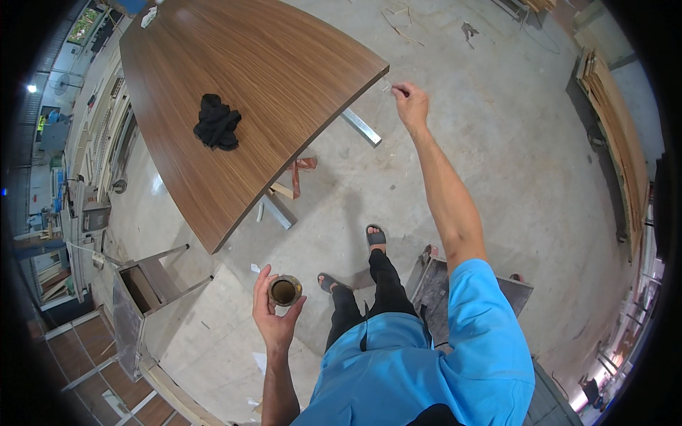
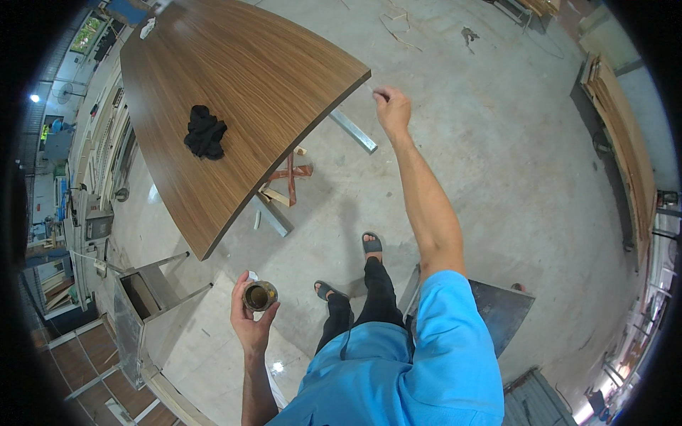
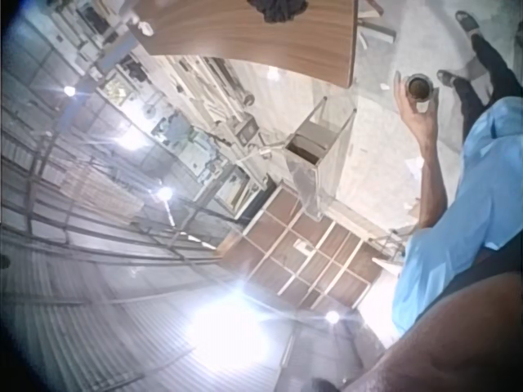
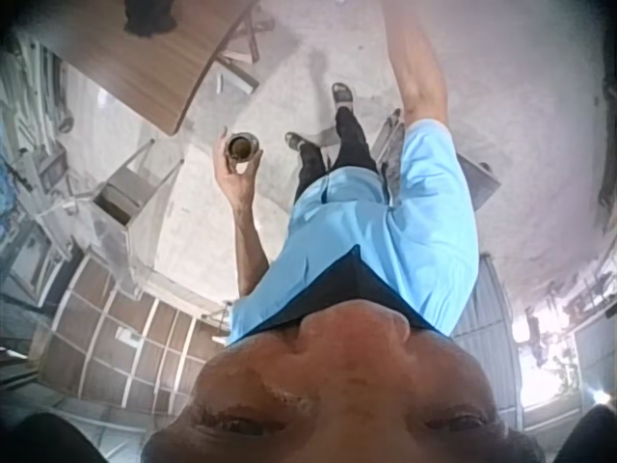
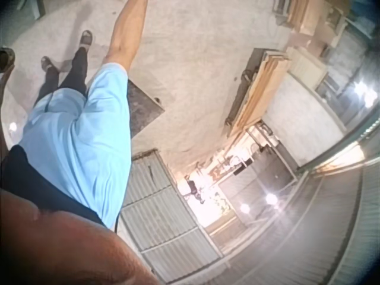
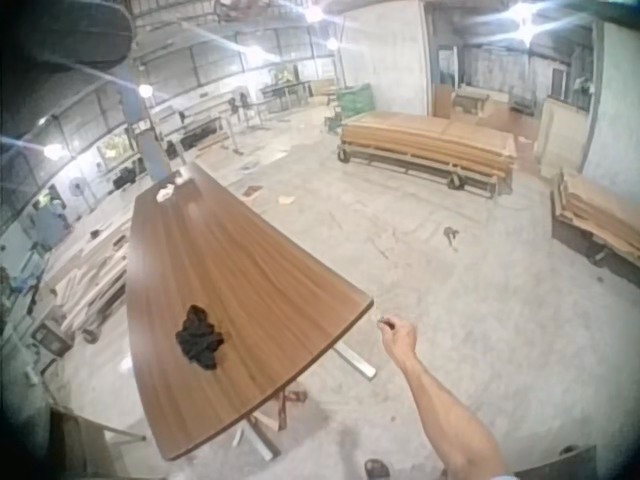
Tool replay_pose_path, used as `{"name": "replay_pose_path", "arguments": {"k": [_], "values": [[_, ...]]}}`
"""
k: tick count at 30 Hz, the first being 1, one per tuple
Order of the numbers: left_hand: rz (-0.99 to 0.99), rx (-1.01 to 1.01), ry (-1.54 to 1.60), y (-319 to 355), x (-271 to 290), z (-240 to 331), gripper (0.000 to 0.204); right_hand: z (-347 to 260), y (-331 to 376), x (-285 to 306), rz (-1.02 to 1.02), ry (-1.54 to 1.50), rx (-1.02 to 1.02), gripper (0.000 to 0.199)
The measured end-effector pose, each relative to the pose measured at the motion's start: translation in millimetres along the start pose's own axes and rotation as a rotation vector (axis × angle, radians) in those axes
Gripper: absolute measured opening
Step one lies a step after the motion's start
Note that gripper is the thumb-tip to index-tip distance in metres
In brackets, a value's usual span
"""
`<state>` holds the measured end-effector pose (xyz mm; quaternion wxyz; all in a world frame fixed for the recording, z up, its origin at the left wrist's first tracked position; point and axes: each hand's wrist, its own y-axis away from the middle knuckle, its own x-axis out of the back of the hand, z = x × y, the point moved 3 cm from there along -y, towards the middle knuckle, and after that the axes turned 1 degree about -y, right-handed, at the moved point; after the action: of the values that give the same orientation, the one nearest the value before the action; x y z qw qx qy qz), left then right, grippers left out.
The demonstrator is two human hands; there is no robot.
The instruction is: The person applies a liquid finish to a large wooden tabletop using a small brush and a black cloth. They repeatedly dip the brush into a small container, apply the finish along the edges and surface, and wipe the area with the cloth. The person moves around the table to reach different sections.
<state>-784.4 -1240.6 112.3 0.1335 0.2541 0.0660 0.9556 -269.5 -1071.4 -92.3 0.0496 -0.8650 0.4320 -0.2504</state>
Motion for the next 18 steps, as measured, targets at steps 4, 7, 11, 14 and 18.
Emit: {"name": "replay_pose_path", "arguments": {"k": [4, 7, 11, 14, 18], "values": [[0.001, 0.001, 0.037, 2, 0, 0, 0.073, 1, 2, -2, -0.061, -0.008, -0.069, 0.014], [0.002, -0.006, 0.042, 3, 1, 1, 0.073, -3, 2, 0, 0.132, -0.082, -0.006, 0.013], [0.016, -0.008, 0.024, 2, 3, 1, 0.072, -9, 13, -12, -0.066, 0.002, 0.049, 0.013], [0.031, -0.006, 0.034, 4, 4, 0, 0.071, -15, 24, -16, -0.143, -0.025, 0.109, 0.013], [0.044, 0.027, 0.027, 11, 6, 4, 0.072, -24, 35, -10, -0.017, -0.049, 0.013, 0.013]]}}
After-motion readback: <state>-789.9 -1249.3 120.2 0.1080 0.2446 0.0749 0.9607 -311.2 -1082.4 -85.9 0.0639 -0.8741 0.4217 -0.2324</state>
